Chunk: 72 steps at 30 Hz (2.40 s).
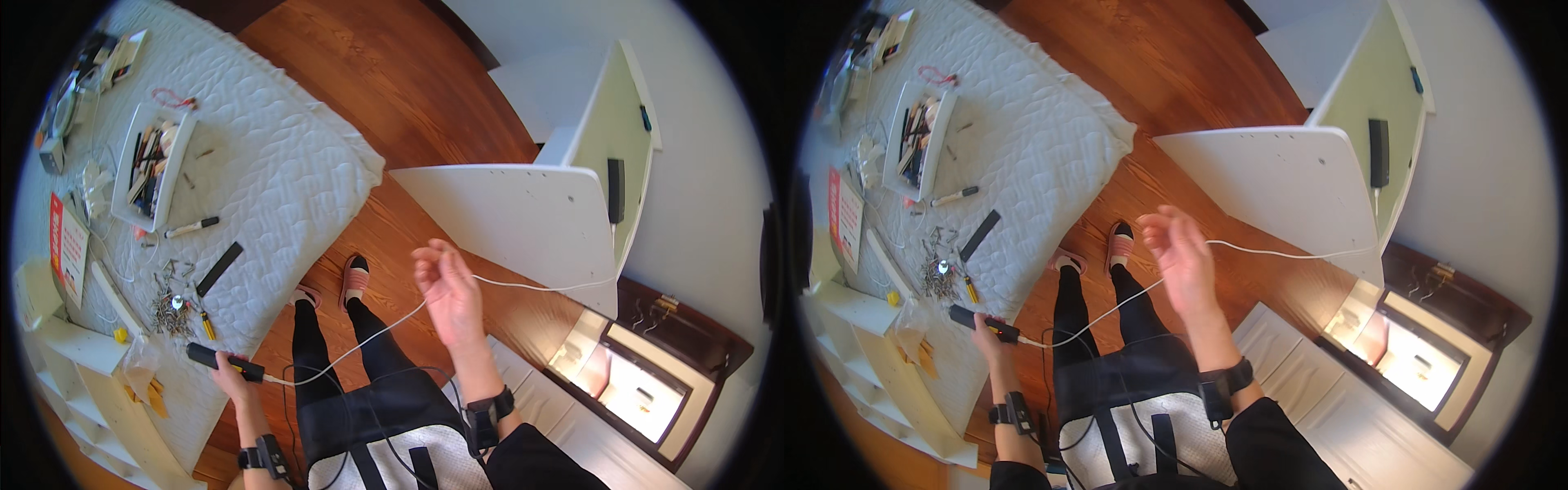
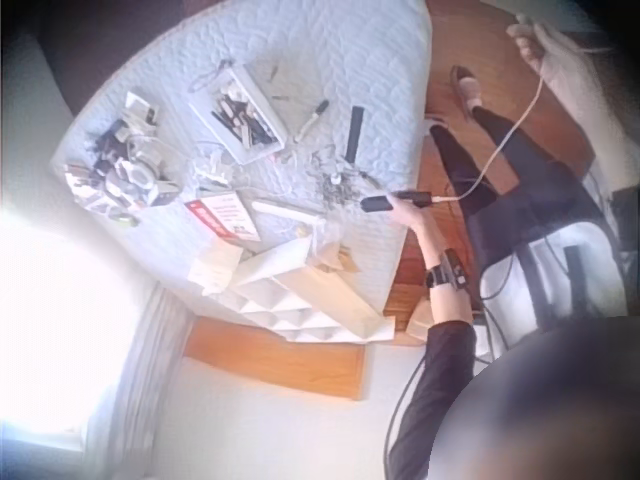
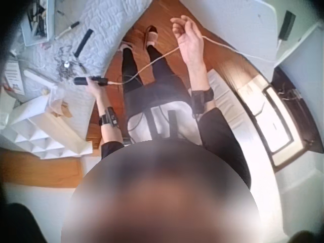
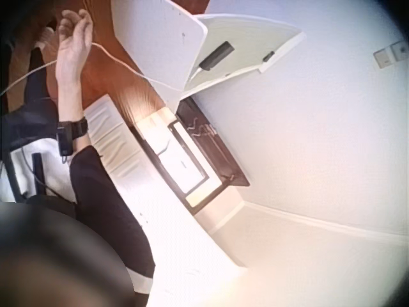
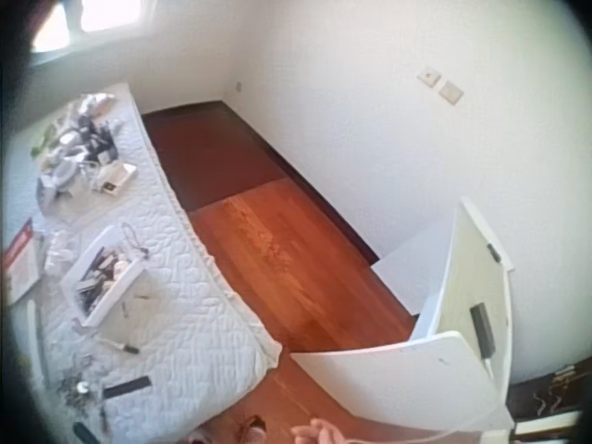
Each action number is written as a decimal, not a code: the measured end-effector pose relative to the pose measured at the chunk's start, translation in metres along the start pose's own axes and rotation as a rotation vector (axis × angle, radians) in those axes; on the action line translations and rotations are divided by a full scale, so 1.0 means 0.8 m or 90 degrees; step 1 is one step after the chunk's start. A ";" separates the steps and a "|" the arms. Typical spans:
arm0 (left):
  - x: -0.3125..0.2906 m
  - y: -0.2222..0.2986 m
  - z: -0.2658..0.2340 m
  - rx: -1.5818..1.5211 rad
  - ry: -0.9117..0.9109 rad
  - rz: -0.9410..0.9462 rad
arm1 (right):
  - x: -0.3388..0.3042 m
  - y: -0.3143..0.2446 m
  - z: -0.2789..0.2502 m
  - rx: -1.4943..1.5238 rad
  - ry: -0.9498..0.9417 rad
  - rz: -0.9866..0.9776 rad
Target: The person assembles a white furniture panel by inserting screws and tightening them with a manual screwdriver and a cordless electric screwdriver. They repeatedly pick screws from a nearby bed, align them with pre-drilled holes, and drive them into the panel.
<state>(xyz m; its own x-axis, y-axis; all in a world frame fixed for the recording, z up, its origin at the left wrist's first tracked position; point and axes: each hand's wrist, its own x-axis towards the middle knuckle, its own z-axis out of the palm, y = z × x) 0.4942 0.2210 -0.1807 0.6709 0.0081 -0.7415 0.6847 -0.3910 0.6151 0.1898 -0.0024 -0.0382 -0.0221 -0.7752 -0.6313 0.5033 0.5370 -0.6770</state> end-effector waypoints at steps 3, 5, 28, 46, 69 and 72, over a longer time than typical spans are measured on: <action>-0.098 0.011 0.071 0.096 -0.112 0.065 | -0.003 -0.052 -0.068 0.102 0.020 -0.093; -0.162 0.012 0.114 0.130 -0.246 0.059 | 0.003 -0.084 -0.108 0.186 0.066 -0.107; -0.379 -0.053 0.257 0.282 -0.539 0.021 | 0.058 -0.171 -0.197 0.082 0.477 -0.395; -0.438 -0.029 0.289 0.498 -0.738 0.064 | 0.048 -0.198 -0.216 0.115 0.353 -0.233; -0.508 -0.093 0.358 0.475 -0.946 0.000 | 0.049 -0.253 -0.272 0.078 0.116 0.055; -0.509 -0.099 0.363 0.489 -0.934 0.021 | 0.051 -0.254 -0.275 0.073 0.112 0.067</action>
<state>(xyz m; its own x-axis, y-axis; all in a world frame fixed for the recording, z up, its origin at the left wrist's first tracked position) 0.0841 -0.0187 -0.0048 -0.4474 -0.6534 -0.6107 0.0853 -0.7109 0.6981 -0.1034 -0.0695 -0.0099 -0.1094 -0.6414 -0.7594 0.6058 0.5626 -0.5626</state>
